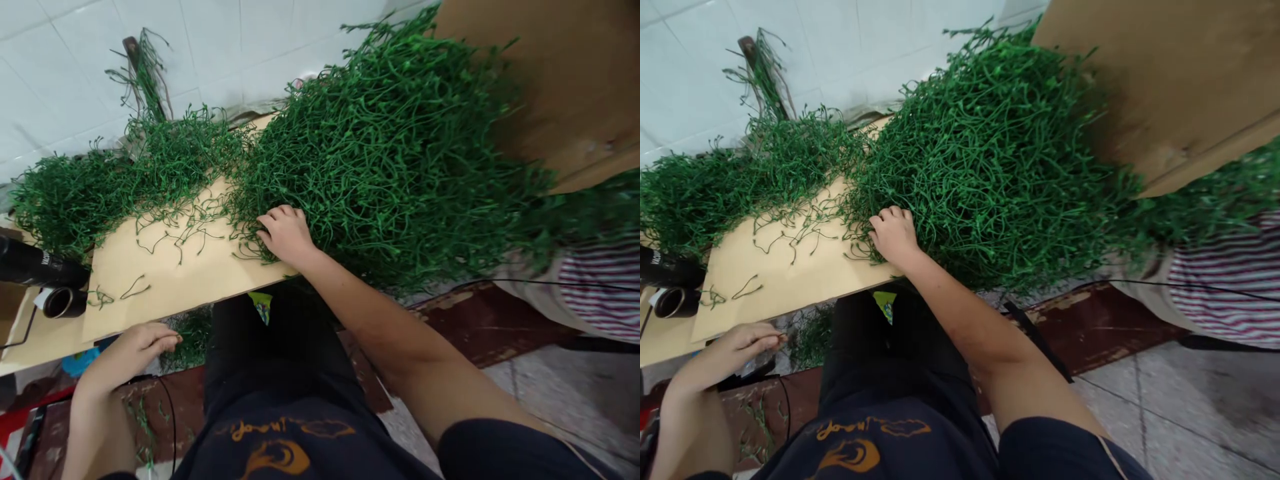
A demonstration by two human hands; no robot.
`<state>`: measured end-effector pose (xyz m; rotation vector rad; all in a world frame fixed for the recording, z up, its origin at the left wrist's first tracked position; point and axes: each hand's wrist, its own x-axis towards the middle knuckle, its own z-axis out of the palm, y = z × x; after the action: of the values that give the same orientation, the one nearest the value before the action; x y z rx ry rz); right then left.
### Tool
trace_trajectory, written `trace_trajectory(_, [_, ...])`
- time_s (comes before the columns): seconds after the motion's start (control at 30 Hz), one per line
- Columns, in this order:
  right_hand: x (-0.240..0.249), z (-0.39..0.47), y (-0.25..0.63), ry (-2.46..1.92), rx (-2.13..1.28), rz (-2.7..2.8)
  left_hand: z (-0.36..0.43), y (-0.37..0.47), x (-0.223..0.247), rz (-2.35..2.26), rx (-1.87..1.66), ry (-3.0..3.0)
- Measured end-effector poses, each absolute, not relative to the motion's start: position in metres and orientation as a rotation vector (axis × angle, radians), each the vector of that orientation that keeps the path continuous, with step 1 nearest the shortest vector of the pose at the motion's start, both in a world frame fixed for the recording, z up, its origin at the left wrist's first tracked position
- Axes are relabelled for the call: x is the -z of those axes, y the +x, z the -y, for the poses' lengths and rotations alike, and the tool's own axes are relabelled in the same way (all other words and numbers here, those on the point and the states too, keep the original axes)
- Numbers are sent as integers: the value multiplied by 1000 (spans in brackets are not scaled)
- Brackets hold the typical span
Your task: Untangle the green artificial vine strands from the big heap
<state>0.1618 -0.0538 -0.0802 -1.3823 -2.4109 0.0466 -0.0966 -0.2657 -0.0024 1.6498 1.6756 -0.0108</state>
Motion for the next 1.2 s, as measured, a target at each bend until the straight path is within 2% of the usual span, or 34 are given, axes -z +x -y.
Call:
trace_trajectory(0.2, [86, 56, 167, -1325, -33, 2438, 276, -128, 38, -1892, 58, 1547])
trace_trajectory(0.4, [89, 56, 169, -1315, -69, 2434, 274, -132, 16, -2002, 80, 1553])
trace_trajectory(0.5, [91, 57, 169, -1305, -66, 2438, 248, -126, 7, -2064, -93, 1643])
trace_trajectory(0.63, [93, 58, 170, -1310, -52, 2439, 189, -136, 23, -2348, -439, 1767])
trace_trajectory(0.7, [94, 58, 170, -1310, -44, 2438, 162, -148, 38, -2521, -377, 1638])
trace_trajectory(0.8, [95, 58, 172, -1288, -36, 2442, 141, -159, 52, -2543, -254, 1579])
trace_trajectory(0.97, [99, 58, 174, -1282, -42, 2428, 166, -148, 55, -2305, -486, 1699])
trace_trajectory(1.2, [101, 62, 179, -1371, -77, 2446, 222, -135, 68, -2662, -365, 1317])
